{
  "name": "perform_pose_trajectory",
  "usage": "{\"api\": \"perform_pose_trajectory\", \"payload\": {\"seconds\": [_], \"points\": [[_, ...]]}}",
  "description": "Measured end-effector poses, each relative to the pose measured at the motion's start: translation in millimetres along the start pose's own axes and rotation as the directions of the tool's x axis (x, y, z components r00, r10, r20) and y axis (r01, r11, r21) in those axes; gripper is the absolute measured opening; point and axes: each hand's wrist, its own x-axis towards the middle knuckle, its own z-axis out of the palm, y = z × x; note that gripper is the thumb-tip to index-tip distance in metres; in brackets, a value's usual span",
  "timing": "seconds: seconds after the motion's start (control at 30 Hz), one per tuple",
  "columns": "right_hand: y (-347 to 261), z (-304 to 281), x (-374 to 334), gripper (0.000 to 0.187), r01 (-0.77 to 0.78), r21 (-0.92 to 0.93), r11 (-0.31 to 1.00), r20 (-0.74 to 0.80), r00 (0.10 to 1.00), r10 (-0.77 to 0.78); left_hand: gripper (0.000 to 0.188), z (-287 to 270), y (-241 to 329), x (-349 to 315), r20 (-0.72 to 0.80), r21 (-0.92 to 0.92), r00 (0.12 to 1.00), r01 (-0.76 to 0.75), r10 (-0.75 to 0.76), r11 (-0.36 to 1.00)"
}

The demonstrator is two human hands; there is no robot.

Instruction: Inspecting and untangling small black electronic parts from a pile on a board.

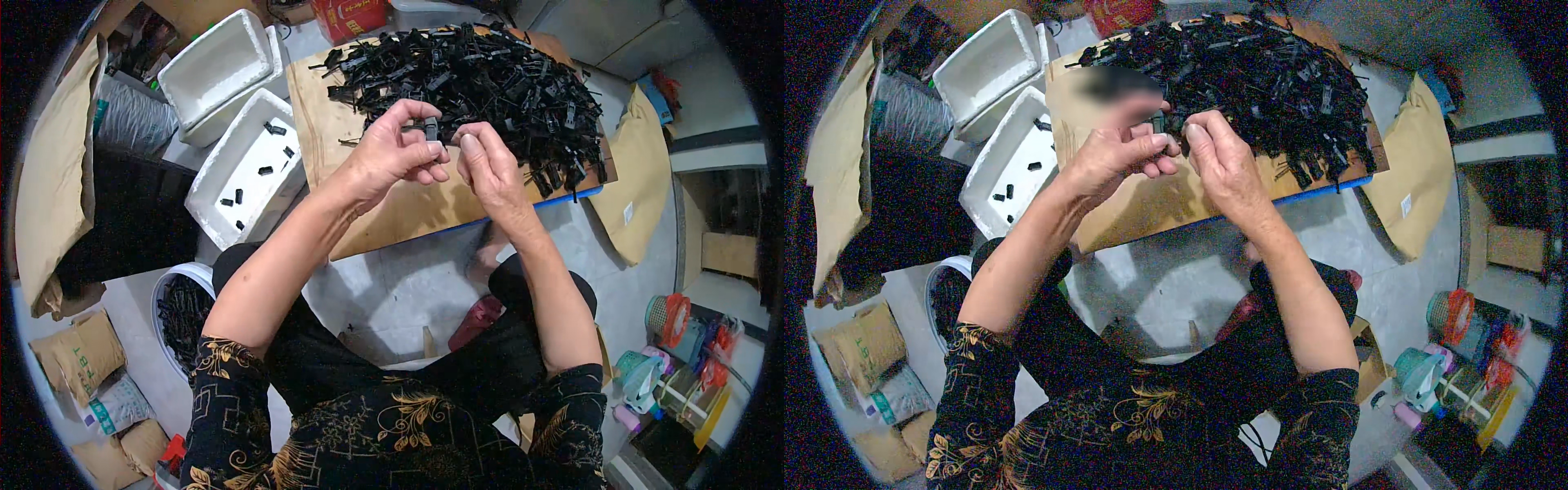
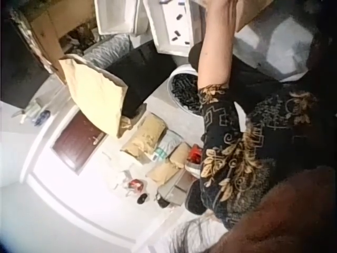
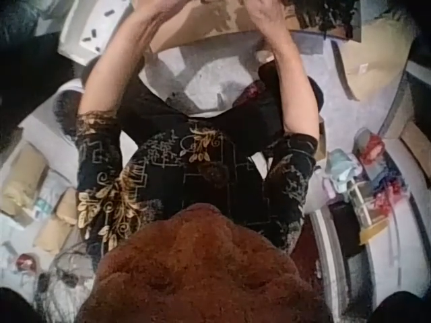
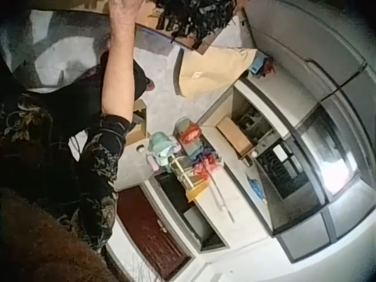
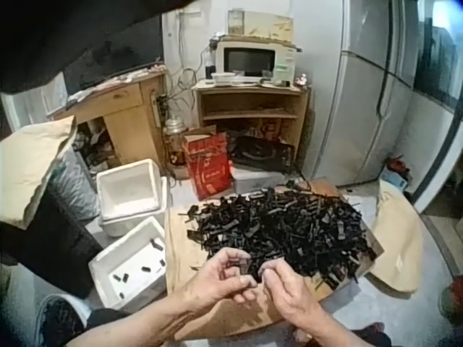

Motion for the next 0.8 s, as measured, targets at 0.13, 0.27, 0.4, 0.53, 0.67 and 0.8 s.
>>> {"api": "perform_pose_trajectory", "payload": {"seconds": [0.13, 0.27, 0.4, 0.53, 0.67, 0.8], "points": [[-7, 5, 1, 0.019, -0.169, 0.141, 0.976, 0.116, 0.981, 0.153, 0.038, 4, -2, 0, -0.027, 0.284, 0.997, -0.064, 0.074, 0.957], [-3, 11, 1, 0.02, -0.194, 0.193, 0.962, 0.173, 0.972, 0.162, 0.034, 5, -6, 1, -0.004, 0.438, 0.992, -0.111, 0.125, 0.892], [0, 14, 2, 0.02, -0.177, 0.153, 0.972, 0.17, 0.974, 0.15, 0.032, 6, -7, 2, -0.021, 0.489, 0.99, -0.108, 0.136, 0.865], [2, 18, 3, 0.019, -0.08, 0.039, 0.996, 0.124, 0.99, 0.074, 0.03, 5, -9, 1, -0.052, 0.551, 0.987, -0.1, 0.154, 0.829], [4, 25, 4, 0.017, -0.051, 0.061, 0.997, 0.084, 0.995, 0.046, 0.029, 8, -12, 0, -0.064, 0.645, 0.948, -0.199, 0.312, 0.738], [9, 37, 8, 0.016, -0.039, 0.052, 0.998, 0.043, 0.998, 0.037, 0.029, -1, -21, 3, -0.024, 0.779, 0.873, -0.289, 0.487, 0.556]]}}
